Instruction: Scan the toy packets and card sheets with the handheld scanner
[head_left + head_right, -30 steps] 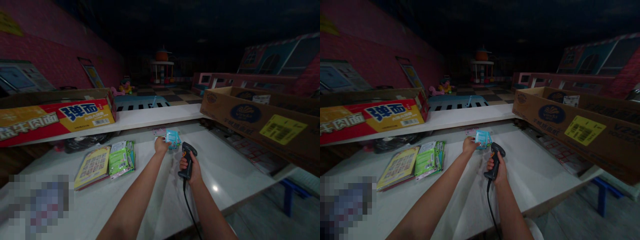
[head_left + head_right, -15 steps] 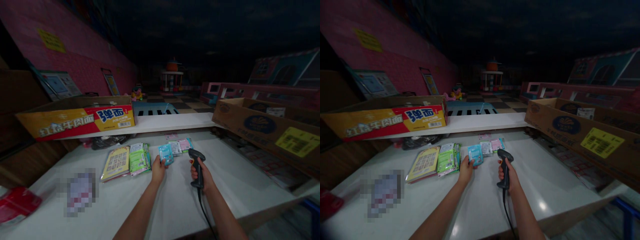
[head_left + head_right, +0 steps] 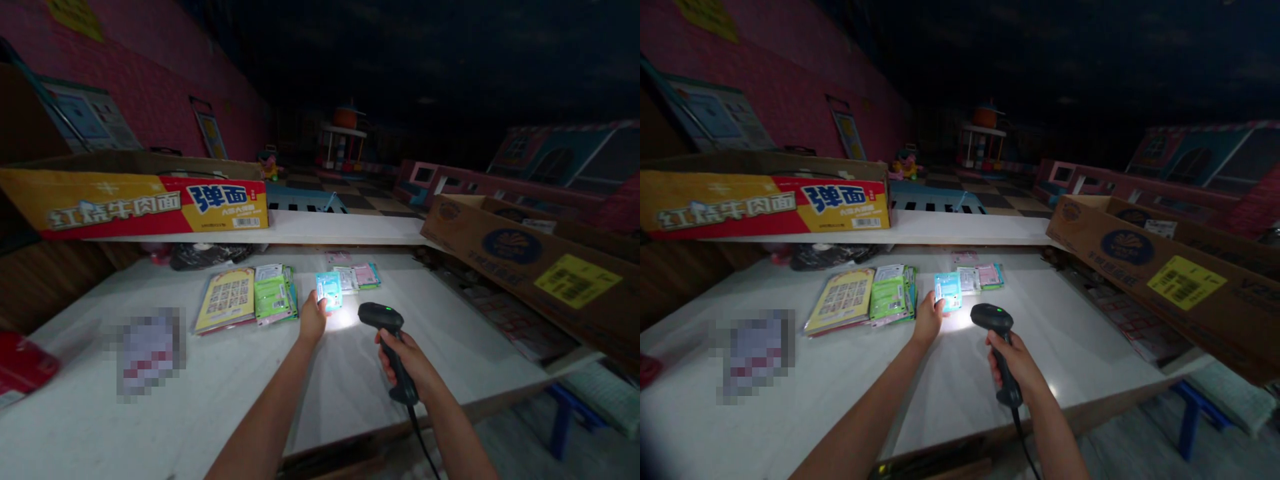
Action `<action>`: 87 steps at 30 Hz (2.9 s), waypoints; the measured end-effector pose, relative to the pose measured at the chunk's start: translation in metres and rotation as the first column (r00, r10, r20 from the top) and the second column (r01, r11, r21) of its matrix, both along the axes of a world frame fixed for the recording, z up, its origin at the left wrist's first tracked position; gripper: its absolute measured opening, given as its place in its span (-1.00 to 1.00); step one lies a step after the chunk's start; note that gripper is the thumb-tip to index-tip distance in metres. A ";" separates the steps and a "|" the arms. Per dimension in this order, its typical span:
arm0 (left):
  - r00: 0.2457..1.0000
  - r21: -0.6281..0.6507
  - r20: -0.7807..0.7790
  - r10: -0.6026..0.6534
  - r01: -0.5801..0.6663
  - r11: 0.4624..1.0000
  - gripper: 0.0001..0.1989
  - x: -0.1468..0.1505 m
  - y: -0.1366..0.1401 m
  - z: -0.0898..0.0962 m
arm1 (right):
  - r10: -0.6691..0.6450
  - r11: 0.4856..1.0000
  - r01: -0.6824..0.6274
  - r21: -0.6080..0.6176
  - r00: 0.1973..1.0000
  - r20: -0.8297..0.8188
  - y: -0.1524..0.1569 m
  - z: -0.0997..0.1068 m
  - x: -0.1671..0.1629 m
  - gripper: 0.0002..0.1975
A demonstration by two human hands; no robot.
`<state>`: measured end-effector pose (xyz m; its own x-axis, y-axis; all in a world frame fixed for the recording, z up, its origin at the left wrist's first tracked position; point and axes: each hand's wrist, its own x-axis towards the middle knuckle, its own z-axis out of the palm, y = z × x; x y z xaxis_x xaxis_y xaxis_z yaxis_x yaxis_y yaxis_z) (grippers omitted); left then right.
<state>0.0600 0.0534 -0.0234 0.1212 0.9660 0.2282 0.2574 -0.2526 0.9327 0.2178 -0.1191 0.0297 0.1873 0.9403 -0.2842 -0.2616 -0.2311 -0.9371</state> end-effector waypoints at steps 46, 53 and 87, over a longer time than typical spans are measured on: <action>0.417 0.210 -0.773 0.479 -0.543 0.813 -0.67 -0.128 0.030 0.093 | 0.046 0.974 0.178 0.142 0.454 -0.890 0.073 -0.061 0.054 -0.74; 0.349 0.307 -0.819 0.456 -0.406 0.861 -0.70 -0.128 0.026 0.098 | 0.062 0.968 0.179 0.177 0.514 -0.856 0.075 -0.057 0.052 -0.75; 0.995 -0.007 0.064 0.073 -0.072 0.997 -0.84 0.008 0.025 -0.009 | -0.007 0.970 0.197 0.141 0.606 -0.796 0.080 -0.046 0.050 -0.73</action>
